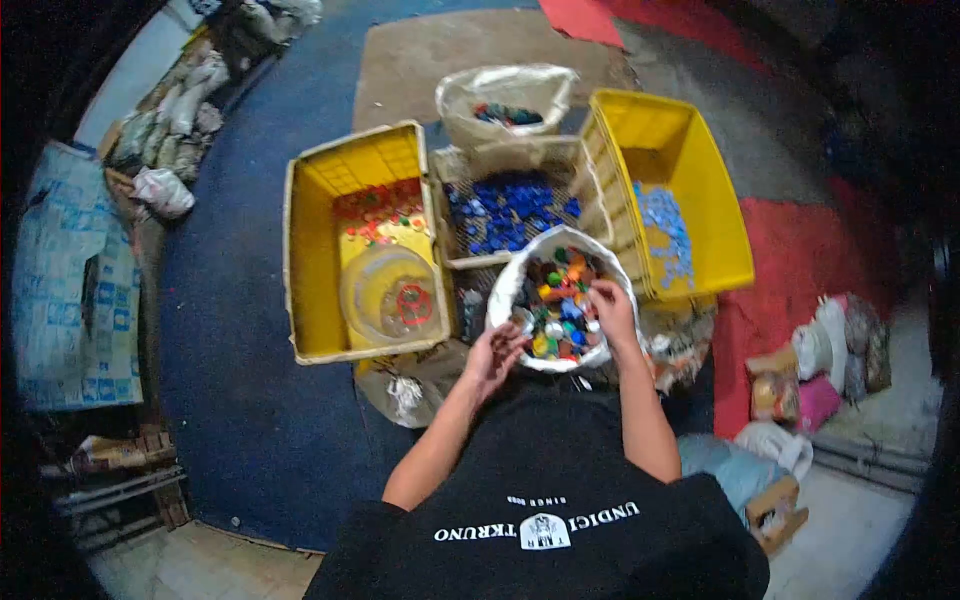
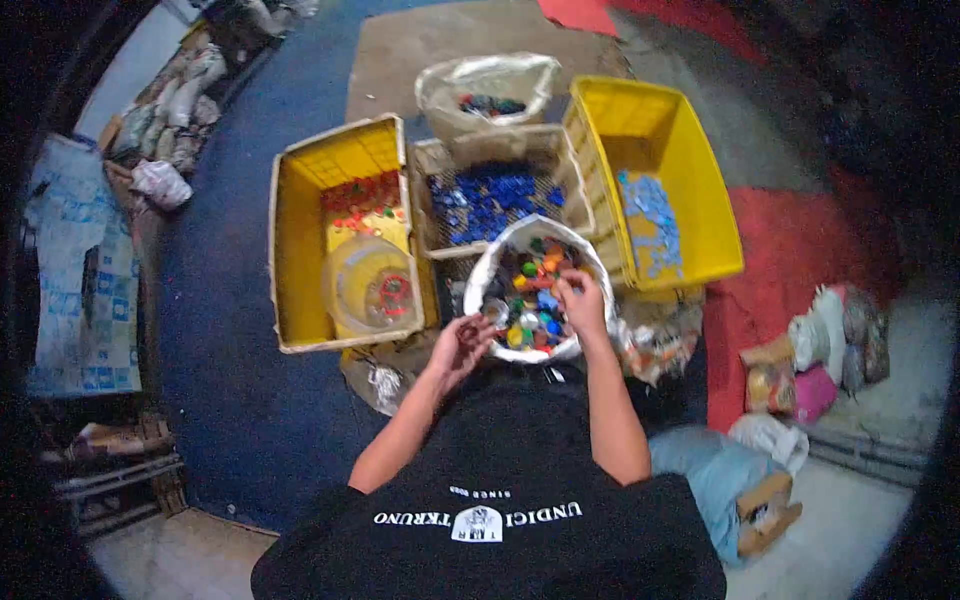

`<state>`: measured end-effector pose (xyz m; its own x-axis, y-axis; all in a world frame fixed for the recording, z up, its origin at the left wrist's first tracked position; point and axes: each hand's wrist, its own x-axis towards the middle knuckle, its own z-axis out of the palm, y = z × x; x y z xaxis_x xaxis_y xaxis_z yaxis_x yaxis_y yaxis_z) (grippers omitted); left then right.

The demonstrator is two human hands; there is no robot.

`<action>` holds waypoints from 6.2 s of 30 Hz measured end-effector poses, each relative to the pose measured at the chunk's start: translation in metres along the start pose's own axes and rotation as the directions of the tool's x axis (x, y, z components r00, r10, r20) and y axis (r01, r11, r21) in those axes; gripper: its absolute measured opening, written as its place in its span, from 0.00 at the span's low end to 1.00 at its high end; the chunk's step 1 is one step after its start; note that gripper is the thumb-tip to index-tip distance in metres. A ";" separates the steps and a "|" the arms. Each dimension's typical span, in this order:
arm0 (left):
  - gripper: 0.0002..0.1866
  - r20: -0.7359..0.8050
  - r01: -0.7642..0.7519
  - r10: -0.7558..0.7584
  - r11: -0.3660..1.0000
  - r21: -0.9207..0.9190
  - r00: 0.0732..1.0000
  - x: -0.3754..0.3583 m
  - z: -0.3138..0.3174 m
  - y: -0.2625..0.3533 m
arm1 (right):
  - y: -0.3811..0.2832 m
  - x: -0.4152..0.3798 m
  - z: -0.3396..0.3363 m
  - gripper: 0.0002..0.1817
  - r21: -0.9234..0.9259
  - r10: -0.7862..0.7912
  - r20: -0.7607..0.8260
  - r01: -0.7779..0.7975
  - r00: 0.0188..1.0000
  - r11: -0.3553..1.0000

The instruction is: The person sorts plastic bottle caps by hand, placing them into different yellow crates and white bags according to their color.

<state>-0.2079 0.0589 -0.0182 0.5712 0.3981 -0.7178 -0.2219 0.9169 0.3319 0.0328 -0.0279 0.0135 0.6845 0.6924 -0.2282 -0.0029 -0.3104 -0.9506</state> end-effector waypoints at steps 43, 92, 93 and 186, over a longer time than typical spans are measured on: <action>0.13 0.367 0.087 0.602 -0.591 0.802 0.709 0.103 0.063 -0.059 | 0.075 0.017 -0.035 0.18 -0.749 0.424 0.662 0.528 0.618 0.399; 0.18 0.041 -0.482 0.583 0.627 0.613 0.811 0.056 0.071 -0.072 | 0.073 0.068 -0.049 0.14 -0.372 -0.083 0.321 0.206 0.943 0.905; 0.19 -0.031 -0.461 0.529 0.765 0.450 0.848 0.057 0.068 -0.075 | 0.050 0.057 -0.050 0.15 -0.328 -0.027 0.254 0.113 0.967 0.938; 0.19 0.277 -0.332 0.495 0.024 0.943 0.823 -0.002 0.095 -0.119 | 0.084 0.077 -0.030 0.33 -0.654 -0.158 0.425 0.423 0.891 0.627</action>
<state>-0.1077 -0.0537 0.0025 0.5794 0.7734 -0.2572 0.5506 -0.1387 0.8232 0.1072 -0.0205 -0.0779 0.3009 0.9430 -0.1422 0.7648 -0.3277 -0.5547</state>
